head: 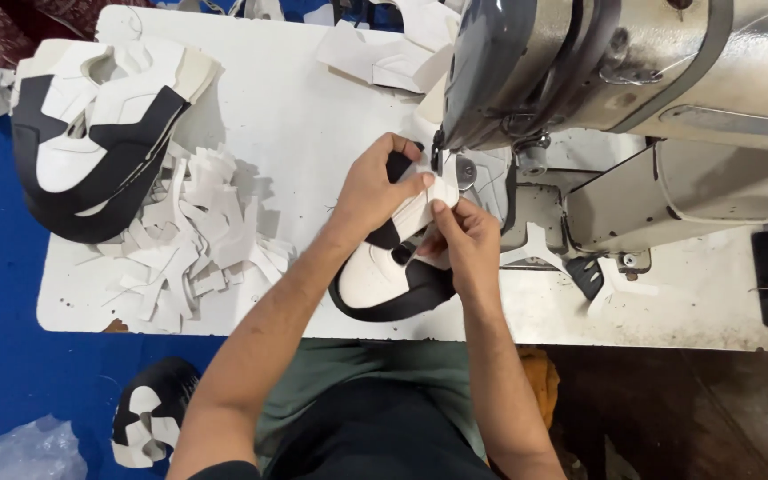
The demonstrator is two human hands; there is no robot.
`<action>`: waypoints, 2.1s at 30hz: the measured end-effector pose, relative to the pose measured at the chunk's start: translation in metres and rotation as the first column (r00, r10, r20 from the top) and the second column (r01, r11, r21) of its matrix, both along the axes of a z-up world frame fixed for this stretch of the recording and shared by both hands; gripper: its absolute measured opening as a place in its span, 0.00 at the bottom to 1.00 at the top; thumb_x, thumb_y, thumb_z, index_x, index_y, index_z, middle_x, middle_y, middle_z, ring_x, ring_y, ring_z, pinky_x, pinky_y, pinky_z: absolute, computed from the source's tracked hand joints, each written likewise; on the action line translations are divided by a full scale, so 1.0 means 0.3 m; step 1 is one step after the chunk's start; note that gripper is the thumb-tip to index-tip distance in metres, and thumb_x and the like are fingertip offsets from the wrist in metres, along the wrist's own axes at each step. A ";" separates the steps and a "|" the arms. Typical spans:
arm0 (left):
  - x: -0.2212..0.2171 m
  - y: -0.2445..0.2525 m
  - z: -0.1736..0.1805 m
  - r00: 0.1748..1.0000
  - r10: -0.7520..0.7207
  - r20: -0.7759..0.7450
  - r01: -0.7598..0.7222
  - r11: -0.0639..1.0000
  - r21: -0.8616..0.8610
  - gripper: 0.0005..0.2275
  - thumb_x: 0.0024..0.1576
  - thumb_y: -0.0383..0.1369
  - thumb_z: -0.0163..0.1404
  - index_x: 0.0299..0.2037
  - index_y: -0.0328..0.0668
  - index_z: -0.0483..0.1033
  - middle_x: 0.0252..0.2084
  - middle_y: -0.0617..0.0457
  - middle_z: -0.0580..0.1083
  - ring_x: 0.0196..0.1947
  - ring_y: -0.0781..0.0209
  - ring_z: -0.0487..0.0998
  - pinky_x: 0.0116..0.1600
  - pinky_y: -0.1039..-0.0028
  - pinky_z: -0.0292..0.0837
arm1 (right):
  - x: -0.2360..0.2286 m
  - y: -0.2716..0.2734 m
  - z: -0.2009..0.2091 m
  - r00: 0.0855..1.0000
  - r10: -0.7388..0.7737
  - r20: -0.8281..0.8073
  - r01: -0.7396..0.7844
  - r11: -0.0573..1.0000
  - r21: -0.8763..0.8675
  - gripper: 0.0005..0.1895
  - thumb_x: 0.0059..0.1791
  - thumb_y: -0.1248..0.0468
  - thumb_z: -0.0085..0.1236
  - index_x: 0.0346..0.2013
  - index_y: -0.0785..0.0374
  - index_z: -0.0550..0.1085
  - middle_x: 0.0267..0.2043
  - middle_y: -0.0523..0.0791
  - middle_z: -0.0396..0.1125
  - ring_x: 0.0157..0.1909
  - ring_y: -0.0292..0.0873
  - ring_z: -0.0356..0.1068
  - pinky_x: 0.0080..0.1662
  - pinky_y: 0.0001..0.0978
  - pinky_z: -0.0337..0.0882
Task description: The person aligns white and black shoe parts under a sewing machine needle and stitches them together. They repeatedly pick up shoe components, position them for sewing, and use scissors to trim excess material from the finished seams.
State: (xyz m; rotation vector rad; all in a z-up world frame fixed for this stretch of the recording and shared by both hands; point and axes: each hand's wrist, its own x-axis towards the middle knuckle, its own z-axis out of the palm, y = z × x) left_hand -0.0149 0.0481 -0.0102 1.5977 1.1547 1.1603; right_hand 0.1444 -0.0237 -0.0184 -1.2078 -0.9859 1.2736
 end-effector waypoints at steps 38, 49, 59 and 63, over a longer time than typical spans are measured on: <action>0.102 -0.189 -0.022 0.915 0.368 0.165 -0.397 0.893 0.210 0.07 0.61 0.23 0.55 0.45 0.35 0.71 0.45 0.47 0.70 0.46 0.54 0.73 0.55 0.67 0.69 | 1.028 -0.099 -0.130 -0.164 -0.615 0.771 0.128 0.762 0.635 0.35 0.56 0.75 0.49 0.72 0.77 0.43 0.66 0.60 0.52 0.63 0.52 0.59 0.59 0.41 0.70; 0.103 -0.202 -0.022 0.912 0.370 0.175 -0.400 0.896 0.192 0.06 0.61 0.24 0.55 0.46 0.35 0.72 0.45 0.48 0.70 0.46 0.55 0.73 0.54 0.69 0.69 | 0.802 -0.093 0.069 -0.221 -0.711 0.668 -0.030 0.689 0.724 0.45 0.48 0.83 0.50 0.74 0.76 0.39 0.70 0.58 0.46 0.65 0.55 0.59 0.60 0.43 0.74; 0.065 -0.231 -0.011 0.922 0.338 0.187 -0.367 0.917 0.157 0.09 0.62 0.26 0.54 0.51 0.35 0.73 0.39 0.50 0.70 0.38 0.62 0.70 0.43 0.72 0.67 | 0.860 -0.081 -0.094 0.072 -0.781 0.620 0.063 0.624 0.779 0.53 0.45 0.88 0.47 0.82 0.56 0.48 0.81 0.47 0.38 0.79 0.48 0.60 0.55 0.30 0.79; -0.065 -0.165 -0.028 0.911 0.390 0.135 -0.401 0.914 0.067 0.09 0.63 0.29 0.53 0.52 0.37 0.73 0.28 0.55 0.70 0.25 0.70 0.66 0.30 0.77 0.61 | 0.758 -0.095 -0.004 0.131 -0.811 0.570 -0.031 0.572 0.820 0.51 0.47 0.89 0.49 0.82 0.58 0.48 0.81 0.46 0.34 0.80 0.54 0.54 0.60 0.34 0.80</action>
